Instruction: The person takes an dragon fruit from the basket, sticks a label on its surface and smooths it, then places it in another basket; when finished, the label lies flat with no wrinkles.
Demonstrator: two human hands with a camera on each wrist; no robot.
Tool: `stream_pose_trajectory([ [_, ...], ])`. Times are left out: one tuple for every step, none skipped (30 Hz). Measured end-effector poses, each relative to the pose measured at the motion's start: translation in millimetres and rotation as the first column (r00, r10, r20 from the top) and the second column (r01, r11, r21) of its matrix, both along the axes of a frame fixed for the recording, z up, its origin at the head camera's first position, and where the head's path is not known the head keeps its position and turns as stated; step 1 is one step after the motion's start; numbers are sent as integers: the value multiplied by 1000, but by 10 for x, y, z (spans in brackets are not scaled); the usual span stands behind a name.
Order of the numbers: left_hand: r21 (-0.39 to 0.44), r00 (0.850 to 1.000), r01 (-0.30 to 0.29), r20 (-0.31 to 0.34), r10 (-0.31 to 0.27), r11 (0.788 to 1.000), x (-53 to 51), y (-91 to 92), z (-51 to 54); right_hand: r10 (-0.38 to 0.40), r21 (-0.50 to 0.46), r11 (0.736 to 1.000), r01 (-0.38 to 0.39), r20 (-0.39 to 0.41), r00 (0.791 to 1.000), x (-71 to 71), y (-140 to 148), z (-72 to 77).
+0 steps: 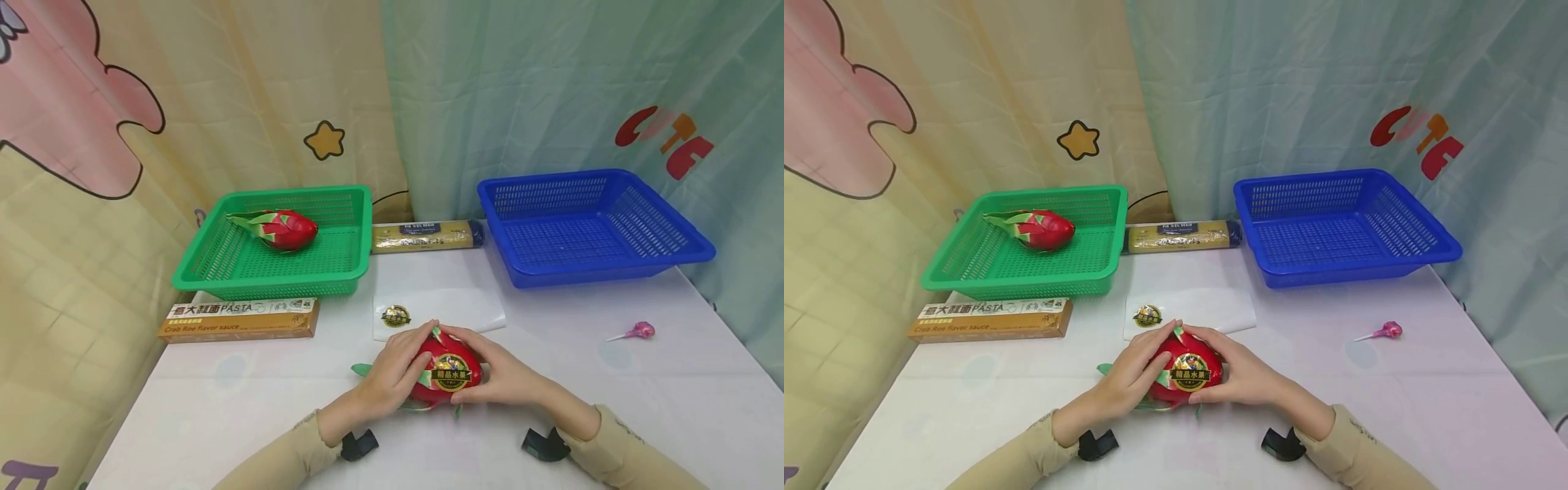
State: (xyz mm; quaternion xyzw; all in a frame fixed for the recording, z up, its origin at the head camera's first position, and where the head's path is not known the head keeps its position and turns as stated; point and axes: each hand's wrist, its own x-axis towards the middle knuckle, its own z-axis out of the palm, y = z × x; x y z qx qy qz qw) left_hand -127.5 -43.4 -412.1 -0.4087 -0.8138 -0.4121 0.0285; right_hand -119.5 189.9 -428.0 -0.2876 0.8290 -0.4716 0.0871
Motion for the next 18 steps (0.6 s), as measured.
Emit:
stream_pose_trajectory([
  [7,1000,5,22,-6,1000,-4,-7,9,-1,3,1000,1,8,1000,-4,2,6],
  [16,999,10,44,-11,1000,-7,-11,20,0,1,1000,0,17,1000,-9,7,13],
  [24,997,14,73,-16,1000,-10,-14,32,1,0,1000,-1,31,1000,-15,15,23],
  [34,994,30,100,-34,999,-22,-10,41,3,-1,1000,-3,41,999,-22,31,36],
  [45,990,49,131,-54,998,-34,-6,51,8,0,1000,-8,40,999,-32,52,51],
  [52,984,64,161,-71,997,-49,-3,59,16,0,1000,-16,38,999,-46,81,67],
  [60,980,75,181,-85,995,-66,2,65,22,-1,1000,-22,38,999,-59,115,83],
  [65,976,88,193,-99,994,-91,11,69,28,-3,1000,-28,39,999,-72,155,100],
  [69,973,102,200,-114,992,-123,20,69,34,-5,999,-34,42,999,-84,200,118],
  [72,971,114,203,-126,991,-158,27,70,43,-4,999,-43,36,998,-96,251,137],
  [69,970,118,205,-130,991,-196,36,75,51,2,999,-51,31,998,-106,305,158],
  [76,969,125,205,-138,989,-240,50,82,51,16,999,-51,32,998,-113,361,179],
  [94,966,134,208,-151,987,-288,66,90,45,31,998,-47,37,998,-116,417,203],
  [116,961,138,223,-161,984,-340,85,104,45,51,998,-47,35,998,-118,478,229],
  [147,953,138,249,-172,979,-393,108,120,40,69,997,-43,34,999,-120,541,258],
  [182,943,135,279,-183,974,-447,132,147,36,84,996,-39,30,999,-122,608,291],
  [223,929,128,313,-195,966,-510,162,171,34,94,995,-36,23,999,-124,683,323],
  [263,914,115,350,-206,958,-576,192,196,35,91,995,-37,21,999,-127,764,359],
])
